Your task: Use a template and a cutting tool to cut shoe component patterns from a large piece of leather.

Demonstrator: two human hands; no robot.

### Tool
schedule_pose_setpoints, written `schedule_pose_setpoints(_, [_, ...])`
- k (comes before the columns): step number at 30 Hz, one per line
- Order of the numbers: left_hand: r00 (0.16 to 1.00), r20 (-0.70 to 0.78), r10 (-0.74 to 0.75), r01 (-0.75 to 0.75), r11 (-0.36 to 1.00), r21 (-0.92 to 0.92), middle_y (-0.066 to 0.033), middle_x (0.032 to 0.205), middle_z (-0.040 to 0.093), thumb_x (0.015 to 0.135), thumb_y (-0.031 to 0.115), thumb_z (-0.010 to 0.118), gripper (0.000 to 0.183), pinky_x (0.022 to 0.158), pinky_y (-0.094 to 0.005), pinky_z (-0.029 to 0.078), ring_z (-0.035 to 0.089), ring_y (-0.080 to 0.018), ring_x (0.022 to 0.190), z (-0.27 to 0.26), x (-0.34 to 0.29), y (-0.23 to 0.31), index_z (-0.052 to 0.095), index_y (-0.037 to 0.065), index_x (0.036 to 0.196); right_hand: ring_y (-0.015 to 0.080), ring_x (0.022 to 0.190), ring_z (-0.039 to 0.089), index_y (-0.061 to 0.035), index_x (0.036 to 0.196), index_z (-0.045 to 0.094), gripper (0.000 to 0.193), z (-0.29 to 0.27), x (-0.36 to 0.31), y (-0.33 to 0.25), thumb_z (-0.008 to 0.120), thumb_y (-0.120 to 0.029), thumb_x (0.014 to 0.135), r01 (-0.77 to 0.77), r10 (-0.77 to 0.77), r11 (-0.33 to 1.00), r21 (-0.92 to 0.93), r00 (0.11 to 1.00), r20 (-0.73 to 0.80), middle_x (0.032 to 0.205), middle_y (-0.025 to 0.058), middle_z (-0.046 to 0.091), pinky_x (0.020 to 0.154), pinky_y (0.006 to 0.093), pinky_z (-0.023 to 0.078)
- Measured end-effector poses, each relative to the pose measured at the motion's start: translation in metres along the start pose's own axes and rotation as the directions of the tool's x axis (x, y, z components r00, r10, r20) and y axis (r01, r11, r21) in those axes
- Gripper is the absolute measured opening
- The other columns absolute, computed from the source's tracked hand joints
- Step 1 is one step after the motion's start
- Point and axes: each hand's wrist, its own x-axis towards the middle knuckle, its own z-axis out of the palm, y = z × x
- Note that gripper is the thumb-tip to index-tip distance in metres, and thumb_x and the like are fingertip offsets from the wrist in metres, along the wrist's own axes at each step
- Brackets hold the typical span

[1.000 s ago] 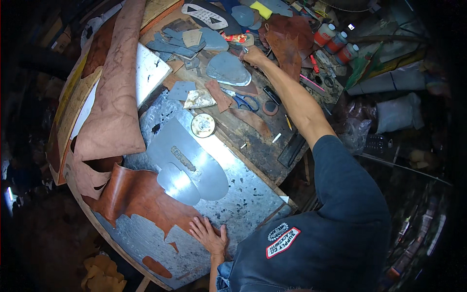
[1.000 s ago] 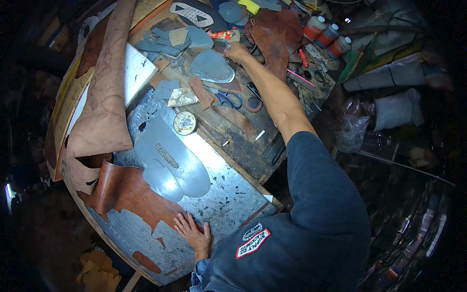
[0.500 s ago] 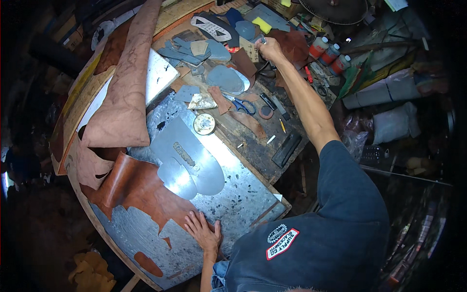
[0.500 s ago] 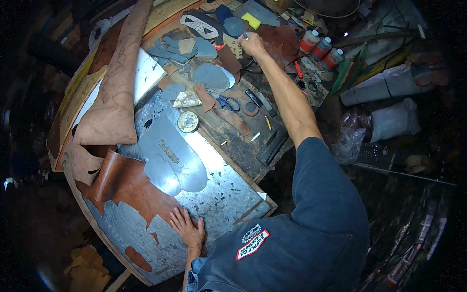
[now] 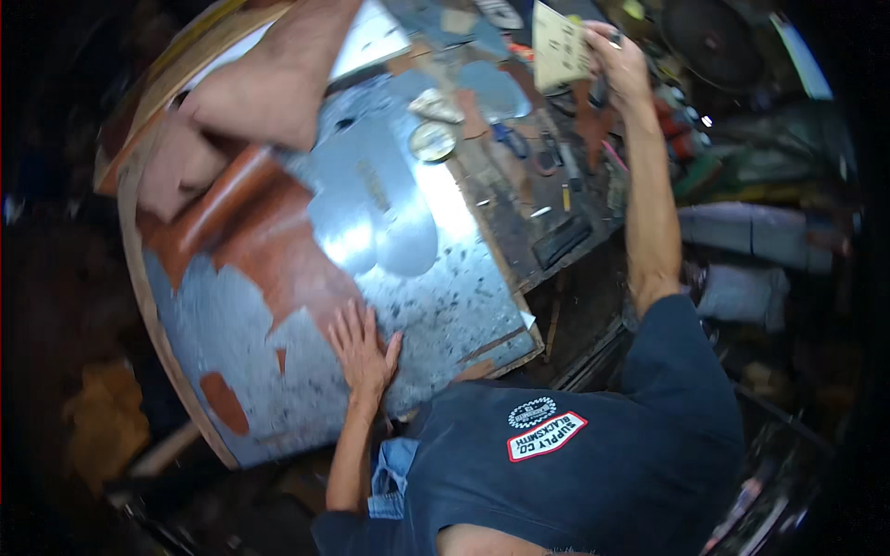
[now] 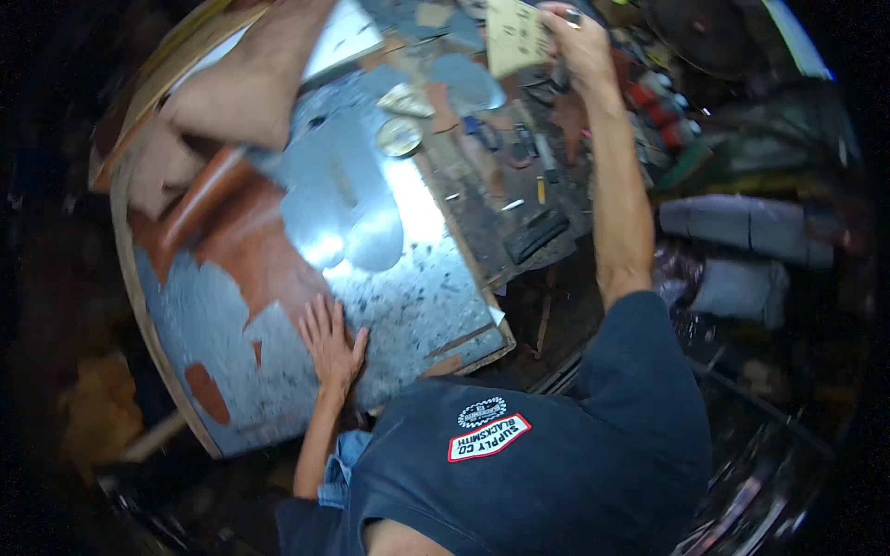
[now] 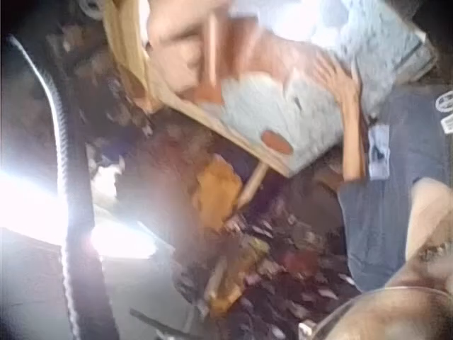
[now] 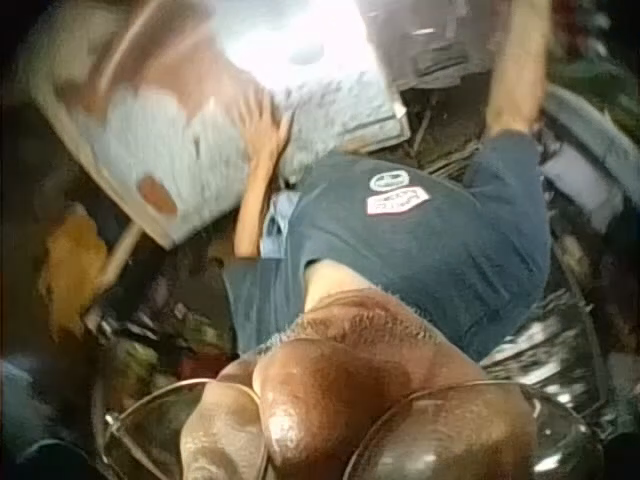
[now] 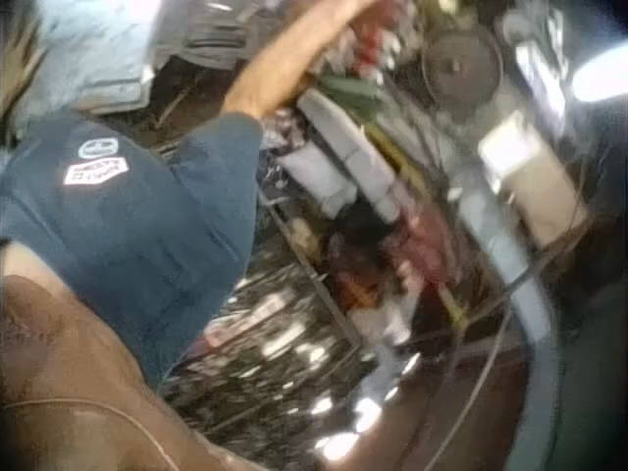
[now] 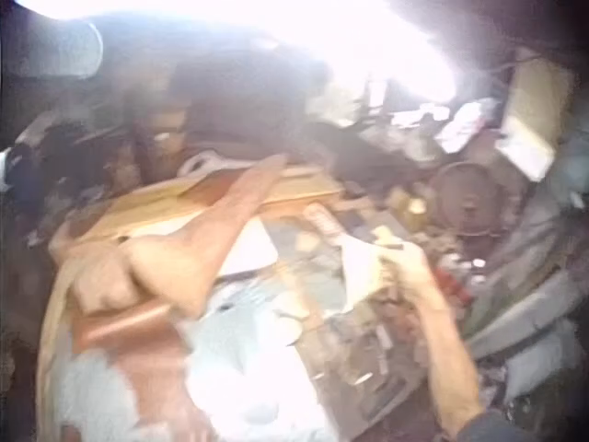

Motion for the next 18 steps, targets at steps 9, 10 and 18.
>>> schedule_pose_setpoints(9, [0.978, 0.067, 0.197, -0.178, 0.959, -0.219, -0.021, 0.155, 0.025, 0.092, 0.049, 0.054, 0.069, 0.117, -0.0519, 0.014, 0.019, -0.039, 0.145, 0.0, -0.056, 0.003, 0.043, 0.0, 0.14, 0.0035, 0.058, 0.049, -0.0006, 0.115, 0.063, 0.027, 0.129, -0.163, -0.062, 0.065, -0.013, 0.091, -0.251, 0.222, 0.967, 0.037, 0.91, 0.35, 0.072, -0.0042, 0.055, 0.051, 0.0192, 0.038])
schedule_pose_setpoints(10, [0.963, 0.106, 0.25, -0.214, 0.938, -0.273, -0.0206, 0.155, 0.025, 0.093, 0.051, 0.052, 0.07, 0.118, -0.05, 0.014, 0.018, -0.0383, 0.145, -0.005, -0.074, 0.002, 0.044, -0.001, 0.139, 0.0035, 0.058, 0.049, -0.0009, 0.114, 0.063, 0.025, 0.143, -0.175, -0.069, 0.064, -0.011, 0.091, -0.211, 0.153, 0.968, 0.138, 0.927, 0.343, 0.072, -0.0039, 0.056, 0.051, 0.019, 0.038])
schedule_pose_setpoints(18, [0.979, -0.084, 0.188, -0.202, 0.795, -0.572, -0.0179, 0.109, 0.068, 0.088, 0.021, 0.067, 0.034, 0.094, -0.0417, 0.05, 0.064, -0.0326, 0.107, -0.054, -0.128, -0.049, 0.064, 0.0, 0.114, 0.0032, 0.057, 0.049, -0.0043, 0.11, 0.064, 0.02, 0.256, -0.272, -0.093, 0.063, -0.011, 0.092, -0.228, 0.184, 0.973, 0.039, 0.867, 0.463, 0.075, -0.0018, 0.06, 0.05, 0.0188, 0.039])
